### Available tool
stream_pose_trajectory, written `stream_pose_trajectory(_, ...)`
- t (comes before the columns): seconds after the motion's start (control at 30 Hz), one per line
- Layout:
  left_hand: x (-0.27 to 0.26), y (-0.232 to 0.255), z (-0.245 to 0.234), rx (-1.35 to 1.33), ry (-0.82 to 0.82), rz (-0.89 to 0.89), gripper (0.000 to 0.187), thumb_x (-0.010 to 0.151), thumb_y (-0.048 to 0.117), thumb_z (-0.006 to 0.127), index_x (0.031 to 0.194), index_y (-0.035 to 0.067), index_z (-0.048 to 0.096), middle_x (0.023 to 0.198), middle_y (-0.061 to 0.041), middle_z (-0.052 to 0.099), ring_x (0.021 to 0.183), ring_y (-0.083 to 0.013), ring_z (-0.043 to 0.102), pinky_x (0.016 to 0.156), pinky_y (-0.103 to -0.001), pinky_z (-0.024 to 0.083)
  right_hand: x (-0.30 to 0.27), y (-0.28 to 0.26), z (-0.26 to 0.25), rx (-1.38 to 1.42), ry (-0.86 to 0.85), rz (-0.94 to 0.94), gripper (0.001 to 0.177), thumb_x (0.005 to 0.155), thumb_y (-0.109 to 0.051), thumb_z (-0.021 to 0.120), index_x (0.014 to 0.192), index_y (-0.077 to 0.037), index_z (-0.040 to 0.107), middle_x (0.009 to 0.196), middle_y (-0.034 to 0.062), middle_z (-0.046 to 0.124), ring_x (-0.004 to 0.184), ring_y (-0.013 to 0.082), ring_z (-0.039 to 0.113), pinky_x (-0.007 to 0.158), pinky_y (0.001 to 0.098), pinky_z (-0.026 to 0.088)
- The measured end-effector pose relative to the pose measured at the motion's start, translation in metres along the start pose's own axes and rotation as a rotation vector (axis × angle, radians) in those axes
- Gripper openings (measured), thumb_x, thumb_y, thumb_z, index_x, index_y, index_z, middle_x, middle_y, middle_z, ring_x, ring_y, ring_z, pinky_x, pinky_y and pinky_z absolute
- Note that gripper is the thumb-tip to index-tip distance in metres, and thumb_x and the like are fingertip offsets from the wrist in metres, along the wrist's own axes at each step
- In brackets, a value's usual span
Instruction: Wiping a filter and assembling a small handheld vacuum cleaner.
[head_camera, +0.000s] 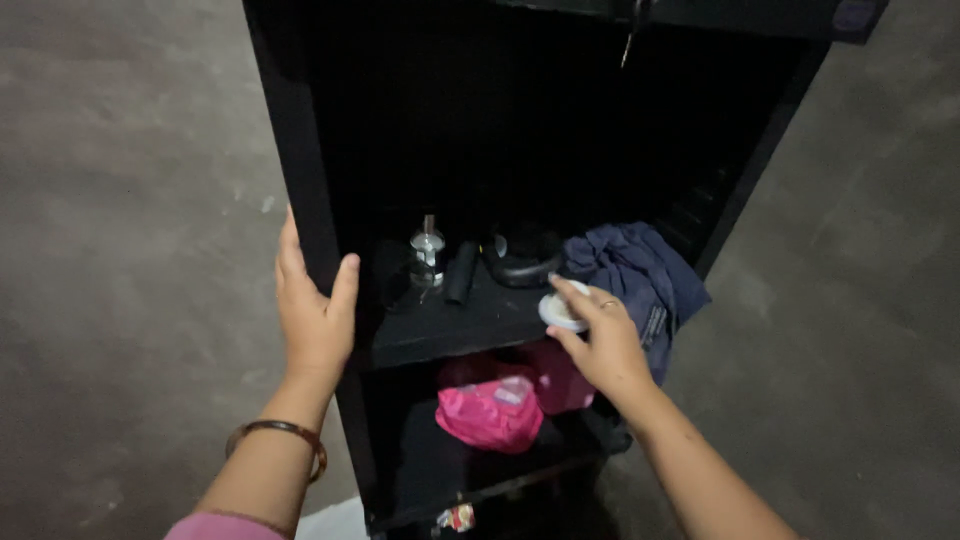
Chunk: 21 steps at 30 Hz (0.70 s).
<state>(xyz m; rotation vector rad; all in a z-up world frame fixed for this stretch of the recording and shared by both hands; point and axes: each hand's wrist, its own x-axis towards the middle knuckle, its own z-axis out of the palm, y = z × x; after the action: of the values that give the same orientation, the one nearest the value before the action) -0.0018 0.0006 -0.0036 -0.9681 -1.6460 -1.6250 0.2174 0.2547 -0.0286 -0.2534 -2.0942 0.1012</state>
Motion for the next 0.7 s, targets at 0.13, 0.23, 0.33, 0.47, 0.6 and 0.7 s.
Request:
stream_pose_trajectory(0.13, -0.002, 0.006, -0.005, 0.037, -0.001, -0.041, 0.076, 0.102, 0.027, 0.065, 0.164, 0.008, 0.026, 0.162, -0.023, 0.04, 0.151, -0.0401, 0.04, 0.122, -0.048, 0.034, 0.008, 0.005, 0.007, 0.249, -0.101, 0.199, 0.062, 0.081, -0.022, 0.081, 0.14, -0.017, 0.062, 0.113, 0.0162, 0.068, 0.099, 0.0284, 0.066, 0.083, 0.0355, 0.054)
stream_pose_trajectory(0.23, -0.002, 0.011, -0.005, 0.056, -0.014, -0.071, 0.077, 0.102, 0.029, 0.066, 0.164, 0.009, 0.024, 0.163, -0.025, 0.038, 0.15, -0.0415, 0.039, 0.121, -0.049, 0.034, 0.01, 0.014, 0.014, 0.496, -0.154, 0.444, 0.057, 0.085, -0.025, 0.078, 0.139, -0.017, 0.063, 0.113, 0.0125, 0.068, 0.096, 0.024, 0.066, 0.077, 0.0338, 0.054)
stream_pose_trajectory(0.33, -0.004, 0.014, -0.006, 0.128, -0.021, -0.107, 0.079, 0.102, 0.031, 0.066, 0.164, 0.01, 0.022, 0.16, -0.025, 0.038, 0.147, -0.0423, 0.041, 0.119, -0.049, 0.036, 0.018, 0.015, 0.008, 0.973, -0.26, 0.765, 0.052, 0.088, -0.029, 0.073, 0.138, -0.017, 0.061, 0.117, 0.0069, 0.068, 0.098, 0.0203, 0.065, 0.074, 0.0351, 0.054)
stream_pose_trajectory(0.47, -0.003, 0.021, -0.008, 0.312, -0.025, -0.179, 0.081, 0.1, 0.035, 0.066, 0.164, 0.013, 0.022, 0.15, -0.023, 0.046, 0.137, -0.0415, 0.048, 0.113, -0.051, 0.038, 0.022, 0.037, -0.001, 1.615, -0.347, 1.021, 0.046, 0.09, -0.04, 0.066, 0.13, -0.017, 0.06, 0.116, 0.0041, 0.07, 0.099, 0.02, 0.068, 0.076, 0.0376, 0.057)
stream_pose_trajectory(0.6, -0.003, 0.023, -0.009, 0.39, -0.025, -0.204, 0.082, 0.098, 0.037, 0.067, 0.163, 0.014, 0.023, 0.143, -0.022, 0.049, 0.132, -0.0416, 0.049, 0.11, -0.053, 0.038, 0.016, 0.055, 0.011, 1.278, -0.304, 1.141, 0.042, 0.095, -0.045, 0.065, 0.124, -0.016, 0.066, 0.114, 0.0069, 0.07, 0.095, 0.0224, 0.065, 0.075, 0.0379, 0.053)
stream_pose_trajectory(0.7, -0.003, 0.02, -0.007, 0.395, -0.025, -0.215, 0.083, 0.097, 0.037, 0.067, 0.163, 0.014, 0.023, 0.141, -0.022, 0.05, 0.132, -0.0419, 0.048, 0.109, -0.054, 0.038, 0.018, 0.066, 0.016, 1.129, -0.269, 1.206, 0.039, 0.095, -0.046, 0.066, 0.12, -0.016, 0.068, 0.111, 0.0058, 0.07, 0.093, 0.0211, 0.065, 0.073, 0.0368, 0.052)
